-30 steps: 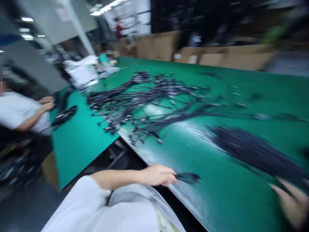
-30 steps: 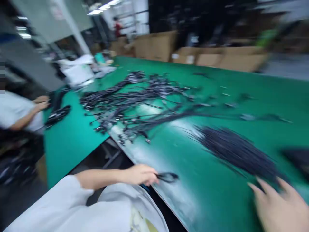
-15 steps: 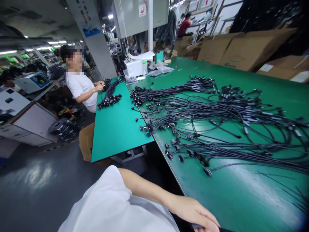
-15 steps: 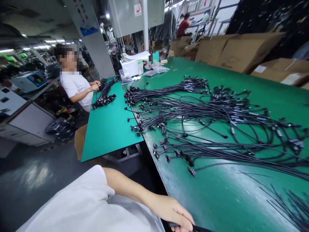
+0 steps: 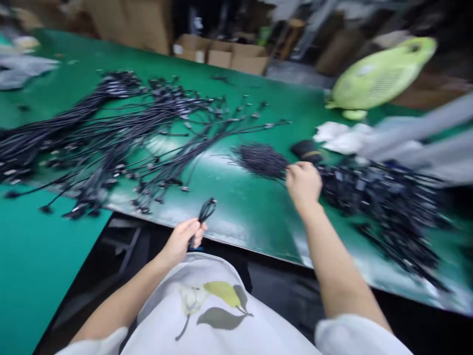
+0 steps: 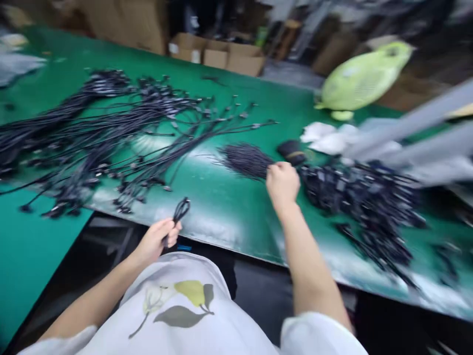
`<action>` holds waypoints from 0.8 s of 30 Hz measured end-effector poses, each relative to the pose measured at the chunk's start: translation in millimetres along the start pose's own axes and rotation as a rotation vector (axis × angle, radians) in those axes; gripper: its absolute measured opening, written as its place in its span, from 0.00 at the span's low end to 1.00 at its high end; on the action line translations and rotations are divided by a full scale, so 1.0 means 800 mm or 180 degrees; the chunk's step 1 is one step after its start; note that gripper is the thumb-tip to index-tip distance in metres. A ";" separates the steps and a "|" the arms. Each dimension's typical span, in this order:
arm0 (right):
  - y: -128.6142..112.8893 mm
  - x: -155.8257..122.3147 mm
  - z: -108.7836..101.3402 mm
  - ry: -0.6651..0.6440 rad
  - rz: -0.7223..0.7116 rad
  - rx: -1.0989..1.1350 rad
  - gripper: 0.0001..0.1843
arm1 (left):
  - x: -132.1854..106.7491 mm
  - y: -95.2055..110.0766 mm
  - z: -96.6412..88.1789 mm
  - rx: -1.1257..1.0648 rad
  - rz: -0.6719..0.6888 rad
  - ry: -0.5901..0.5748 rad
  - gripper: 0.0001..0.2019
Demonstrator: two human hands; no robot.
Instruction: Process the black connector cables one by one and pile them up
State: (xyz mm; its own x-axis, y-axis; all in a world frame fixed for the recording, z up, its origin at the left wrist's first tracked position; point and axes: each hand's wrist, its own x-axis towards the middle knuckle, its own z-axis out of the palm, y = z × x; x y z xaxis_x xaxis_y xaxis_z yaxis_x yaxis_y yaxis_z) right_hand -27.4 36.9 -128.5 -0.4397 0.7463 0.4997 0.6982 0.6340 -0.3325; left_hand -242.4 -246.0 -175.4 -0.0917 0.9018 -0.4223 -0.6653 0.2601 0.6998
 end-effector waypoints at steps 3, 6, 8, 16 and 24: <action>0.033 -0.028 -0.022 0.0062 0.0257 -0.0248 0.15 | 0.013 0.000 0.016 0.0023 -0.0141 -0.0176 0.19; -0.011 -0.060 0.001 -0.0153 0.0067 0.0113 0.13 | 0.024 0.001 0.044 -0.0009 -0.0141 -0.0423 0.26; -0.062 -0.087 0.018 -0.0563 -0.0183 0.0786 0.10 | 0.034 0.003 0.063 0.0007 -0.0009 -0.0528 0.30; -0.135 -0.138 0.004 -0.0774 -0.0959 0.1050 0.08 | 0.061 0.006 0.069 0.1550 0.1019 -0.0013 0.15; -0.134 -0.104 -0.004 -0.0536 -0.3569 -0.0447 0.12 | 0.067 0.002 0.047 0.2952 0.0498 -0.0265 0.06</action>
State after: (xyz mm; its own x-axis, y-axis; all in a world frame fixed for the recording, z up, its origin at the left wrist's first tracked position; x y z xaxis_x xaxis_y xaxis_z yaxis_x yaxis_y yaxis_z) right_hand -64.0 -93.8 -132.0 -0.9180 -0.2012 0.3416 -0.0830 0.9401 0.3307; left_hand -220.5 -183.9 -175.3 -0.0530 0.9621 -0.2675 0.2084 0.2726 0.9393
